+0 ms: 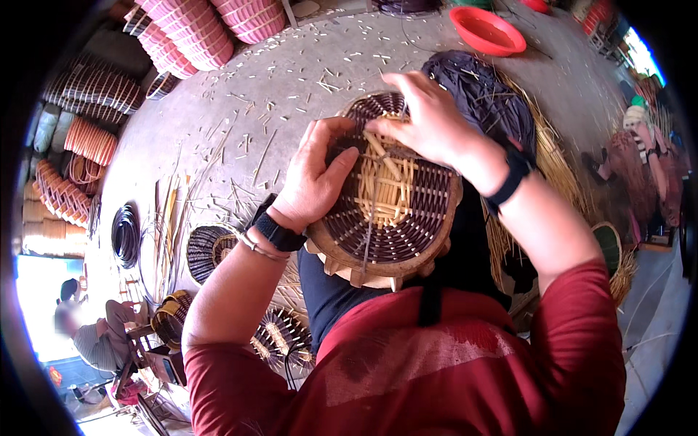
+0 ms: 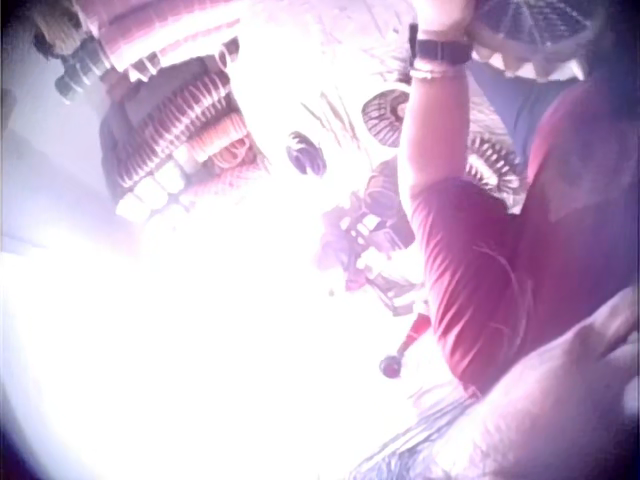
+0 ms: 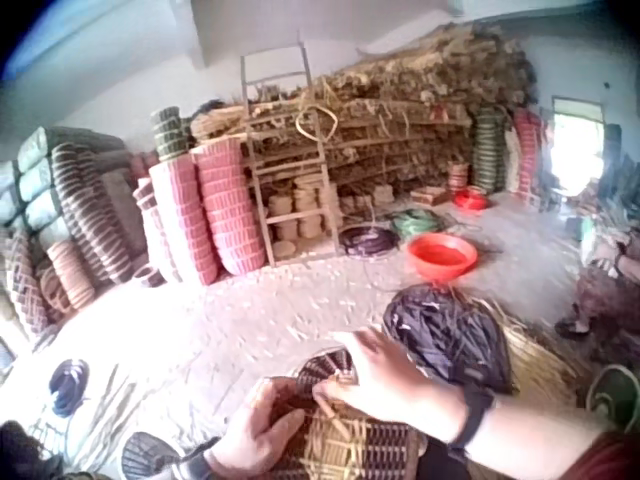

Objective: The person weaves straw through a wooden basket frame by hand, pulling the material tight and tucking the ends before using wire cutters to trim the excess straw.

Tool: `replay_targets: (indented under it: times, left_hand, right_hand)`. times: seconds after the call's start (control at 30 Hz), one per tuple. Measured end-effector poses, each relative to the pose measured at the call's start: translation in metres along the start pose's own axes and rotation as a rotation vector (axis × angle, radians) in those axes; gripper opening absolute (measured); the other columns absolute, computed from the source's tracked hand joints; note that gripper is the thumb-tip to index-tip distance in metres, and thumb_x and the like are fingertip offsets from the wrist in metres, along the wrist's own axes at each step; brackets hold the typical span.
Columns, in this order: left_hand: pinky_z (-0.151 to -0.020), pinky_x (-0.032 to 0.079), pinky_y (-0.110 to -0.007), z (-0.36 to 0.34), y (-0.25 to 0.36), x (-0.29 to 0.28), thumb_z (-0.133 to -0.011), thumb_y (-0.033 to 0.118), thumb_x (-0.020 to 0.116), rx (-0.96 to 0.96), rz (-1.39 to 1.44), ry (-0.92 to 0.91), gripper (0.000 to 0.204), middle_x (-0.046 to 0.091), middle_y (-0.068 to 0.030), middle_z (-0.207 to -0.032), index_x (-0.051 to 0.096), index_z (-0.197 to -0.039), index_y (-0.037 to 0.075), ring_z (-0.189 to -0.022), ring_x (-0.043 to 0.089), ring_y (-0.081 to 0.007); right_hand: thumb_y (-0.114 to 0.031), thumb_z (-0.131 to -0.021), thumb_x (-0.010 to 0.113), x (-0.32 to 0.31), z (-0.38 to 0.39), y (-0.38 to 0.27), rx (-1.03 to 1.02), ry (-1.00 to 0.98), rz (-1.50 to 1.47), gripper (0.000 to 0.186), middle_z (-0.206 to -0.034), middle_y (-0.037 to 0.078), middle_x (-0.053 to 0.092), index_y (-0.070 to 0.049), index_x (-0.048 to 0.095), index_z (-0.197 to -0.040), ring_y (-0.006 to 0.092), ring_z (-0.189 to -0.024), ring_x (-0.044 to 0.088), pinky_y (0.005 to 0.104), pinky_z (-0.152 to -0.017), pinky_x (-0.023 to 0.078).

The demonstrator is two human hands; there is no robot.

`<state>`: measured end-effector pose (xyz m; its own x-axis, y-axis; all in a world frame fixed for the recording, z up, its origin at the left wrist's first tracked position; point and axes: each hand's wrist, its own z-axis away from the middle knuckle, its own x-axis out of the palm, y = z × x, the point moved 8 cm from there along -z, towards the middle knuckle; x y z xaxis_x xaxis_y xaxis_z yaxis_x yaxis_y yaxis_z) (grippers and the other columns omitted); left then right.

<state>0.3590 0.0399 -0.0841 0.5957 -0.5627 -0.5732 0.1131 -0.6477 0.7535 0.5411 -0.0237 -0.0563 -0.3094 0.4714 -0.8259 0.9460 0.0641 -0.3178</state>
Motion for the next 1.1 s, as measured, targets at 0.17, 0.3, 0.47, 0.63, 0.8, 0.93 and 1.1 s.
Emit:
replay_targets:
  times: [0.17,0.3,0.47,0.63,0.8,0.93,1.1]
  left_hand:
    - [-0.112,0.046,-0.044,-0.001,0.017,0.011,-0.104,0.016,0.064,0.067,-0.330,0.005,0.053,0.059,-0.0190,-0.139,0.054,-0.155,0.006,-0.129,0.055,-0.0361]
    - [-0.113,0.045,-0.046,-0.006,0.017,0.016,-0.103,0.017,0.064,0.017,-0.349,-0.029,0.046,0.059,-0.0172,-0.141,0.062,-0.148,0.008,-0.131,0.052,-0.0397]
    - [-0.113,0.045,-0.047,-0.012,0.018,0.017,-0.102,0.018,0.065,0.017,-0.368,-0.063,0.044,0.059,-0.0183,-0.141,0.065,-0.143,0.005,-0.130,0.053,-0.0407]
    - [-0.113,0.045,-0.048,-0.010,0.020,0.015,-0.101,0.019,0.065,0.055,-0.365,-0.058,0.045,0.059,-0.0190,-0.141,0.064,-0.143,0.004,-0.128,0.054,-0.0418]
    - [-0.111,0.046,-0.048,-0.002,0.025,0.017,-0.100,0.018,0.066,0.072,-0.365,0.005,0.045,0.059,-0.0174,-0.140,0.064,-0.143,0.007,-0.126,0.054,-0.0408]
    - [-0.108,0.048,-0.046,0.003,0.035,0.019,-0.098,0.014,0.070,0.111,-0.299,0.001,0.040,0.063,-0.0147,-0.134,0.070,-0.137,0.009,-0.122,0.057,-0.0375]
    - [-0.103,0.051,-0.042,0.011,0.041,0.020,-0.095,0.009,0.072,0.198,-0.222,0.020,0.034,0.067,-0.0131,-0.125,0.075,-0.128,0.005,-0.116,0.061,-0.0339]
  right_hand:
    - [-0.055,-0.087,0.083,-0.020,0.045,-0.043,0.029,-0.128,-0.076,0.053,-0.088,0.013,0.073,-0.006,0.064,-0.093,0.0338,-0.085,0.074,0.0461,-0.074,0.057]
    - [-0.054,-0.095,0.074,-0.008,0.044,-0.038,0.090,-0.245,-0.002,0.049,-0.087,0.014,0.075,-0.006,0.066,-0.091,0.0389,-0.085,0.075,0.0498,-0.073,0.058]
    - [-0.046,-0.102,0.066,-0.006,0.040,-0.040,0.115,-0.455,0.135,0.045,-0.092,0.023,0.076,-0.001,0.071,-0.097,0.0420,-0.092,0.075,0.0512,-0.083,0.060]
    - [-0.034,-0.099,0.063,-0.007,0.039,-0.050,0.163,-0.503,0.182,0.035,-0.086,0.025,0.076,0.000,0.072,-0.095,0.0436,-0.087,0.076,0.0533,-0.082,0.061]
    - [-0.035,-0.098,0.064,-0.004,0.060,-0.050,-0.011,-0.294,0.147,0.032,-0.072,0.018,0.073,-0.005,0.069,-0.089,0.0393,-0.067,0.075,0.0520,-0.066,0.061]
    - [-0.031,-0.094,0.069,-0.013,0.071,-0.053,-0.063,-0.204,0.073,0.027,-0.068,0.018,0.071,-0.006,0.064,-0.085,0.0381,-0.064,0.073,0.0499,-0.061,0.060]
    - [-0.027,-0.092,0.070,-0.017,0.079,-0.052,-0.126,-0.176,-0.011,0.023,-0.069,0.015,0.071,-0.007,0.062,-0.083,0.0364,-0.063,0.073,0.0485,-0.059,0.059]
